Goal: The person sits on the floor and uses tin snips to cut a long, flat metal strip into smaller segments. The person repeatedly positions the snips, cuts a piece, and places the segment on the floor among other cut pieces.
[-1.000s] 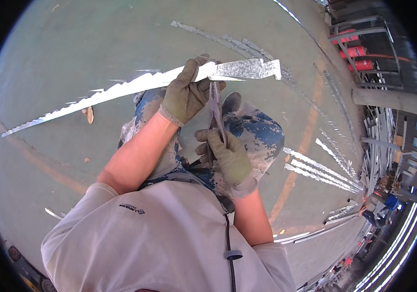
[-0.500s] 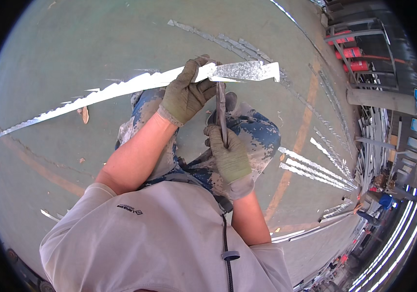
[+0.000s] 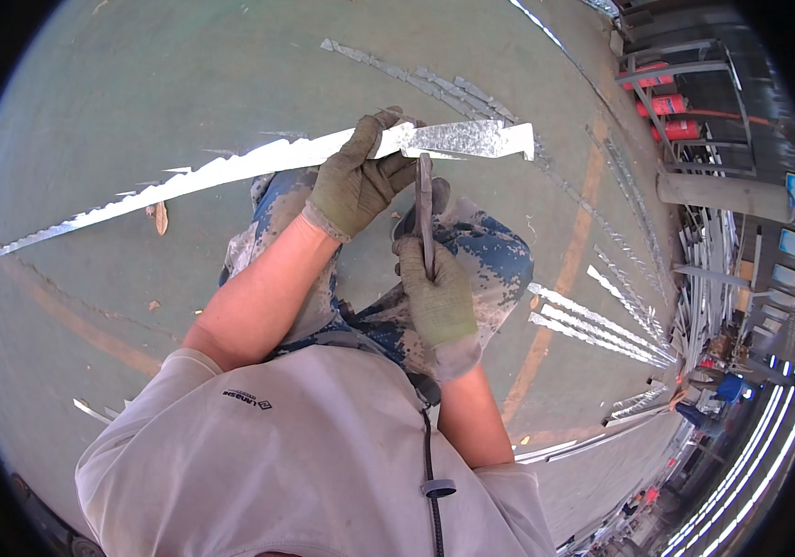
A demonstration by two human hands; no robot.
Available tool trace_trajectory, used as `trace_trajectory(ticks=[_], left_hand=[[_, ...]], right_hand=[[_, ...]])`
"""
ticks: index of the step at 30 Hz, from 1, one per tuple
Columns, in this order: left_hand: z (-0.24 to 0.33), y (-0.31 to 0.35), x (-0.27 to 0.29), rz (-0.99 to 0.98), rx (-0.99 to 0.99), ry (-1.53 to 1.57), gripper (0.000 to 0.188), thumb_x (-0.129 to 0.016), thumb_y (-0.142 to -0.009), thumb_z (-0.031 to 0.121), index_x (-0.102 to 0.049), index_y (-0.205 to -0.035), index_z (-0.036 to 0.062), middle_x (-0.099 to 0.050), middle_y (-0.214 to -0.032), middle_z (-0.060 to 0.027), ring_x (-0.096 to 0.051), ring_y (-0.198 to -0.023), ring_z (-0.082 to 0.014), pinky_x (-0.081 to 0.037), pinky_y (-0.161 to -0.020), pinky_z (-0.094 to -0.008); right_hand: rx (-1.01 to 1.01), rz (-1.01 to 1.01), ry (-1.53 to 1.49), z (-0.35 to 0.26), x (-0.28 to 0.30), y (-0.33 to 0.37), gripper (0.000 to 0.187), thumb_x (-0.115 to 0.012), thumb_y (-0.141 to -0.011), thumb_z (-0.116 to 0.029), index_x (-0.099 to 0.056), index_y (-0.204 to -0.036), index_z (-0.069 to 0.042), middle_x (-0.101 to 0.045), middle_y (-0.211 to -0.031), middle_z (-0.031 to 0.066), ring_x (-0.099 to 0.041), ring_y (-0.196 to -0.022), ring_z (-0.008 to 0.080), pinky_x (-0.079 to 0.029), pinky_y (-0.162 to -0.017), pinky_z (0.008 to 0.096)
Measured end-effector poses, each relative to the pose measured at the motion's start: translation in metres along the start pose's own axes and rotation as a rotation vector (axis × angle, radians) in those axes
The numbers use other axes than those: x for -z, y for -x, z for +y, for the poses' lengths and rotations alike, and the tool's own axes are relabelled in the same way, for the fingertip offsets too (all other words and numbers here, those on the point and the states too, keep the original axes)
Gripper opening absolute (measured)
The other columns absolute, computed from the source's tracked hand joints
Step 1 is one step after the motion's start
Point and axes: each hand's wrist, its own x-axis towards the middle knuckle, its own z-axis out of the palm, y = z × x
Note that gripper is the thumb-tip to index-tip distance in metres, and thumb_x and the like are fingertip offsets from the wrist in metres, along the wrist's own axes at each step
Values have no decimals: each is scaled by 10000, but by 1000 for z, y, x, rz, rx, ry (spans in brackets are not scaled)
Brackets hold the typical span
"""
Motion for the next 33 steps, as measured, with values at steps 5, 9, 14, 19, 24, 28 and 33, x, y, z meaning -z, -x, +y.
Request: trace_trajectory(ticks=[5,9,14,19,24,28,33], left_hand=[[-1,-1,1,12,3,6,447,-488,-1106,387,-510,-1390,42,-632,-1344,-168,-663,-1198,-304,-586,-1041,-466],[-2,0,-2,22,5,8,449,-475,-1111,378,-491,-1402,36,-631,-1345,-171,-664,-1199,-306,-587,-1038,-462],[-3,-3,3,13,8,16,450,-446,-1120,372,-476,-1410,29,-627,-1352,-175,-669,-1198,-301,-591,-1033,-452],[-3,-4,3,12,7,1,456,-472,-1111,380,-482,-1405,32,-636,-1338,-167,-670,-1199,-296,-592,-1027,-448],[-4,-4,1,27,26,30,452,-520,-1098,371,-494,-1401,37,-643,-1327,-153,-670,-1201,-286,-589,-1027,-439],[-3,-4,-5,81,48,19,455,-531,-1095,371,-497,-1400,36,-648,-1314,-146,-669,-1197,-279,-591,-1023,-433],[-4,-7,-3,89,53,9,454,-535,-1094,369,-499,-1402,37,-654,-1298,-143,-676,-1178,-285,-602,-1004,-425]], right_hand=[[119,81,55,18,-5,-7,261,-673,-1043,-280,-719,-1057,-23,-616,-814,-30,-511,-707,72,-445,-619,268],[180,172,205,21,-7,-10,240,-713,-1012,-249,-660,-970,-19,-570,-770,-38,-480,-687,72,-421,-600,275],[49,127,-188,13,-11,-7,203,-743,-969,-191,-623,-1023,-37,-565,-748,-32,-516,-665,80,-414,-567,257],[-44,37,-358,-11,-13,2,229,-717,-969,-180,-619,-1119,-38,-585,-743,9,-565,-601,104,-445,-526,242],[-145,-106,-425,-3,-2,-8,293,-730,-957,-162,-627,-1194,-24,-634,-885,40,-612,-685,115,-506,-562,265],[-167,-85,-306,-4,-2,-14,274,-735,-962,-188,-642,-1170,-35,-633,-850,22,-594,-644,99,-457,-523,257],[-164,-8,-225,-3,-6,-17,244,-723,-956,-178,-658,-1136,-27,-624,-802,-2,-551,-613,70,-404,-512,245]])
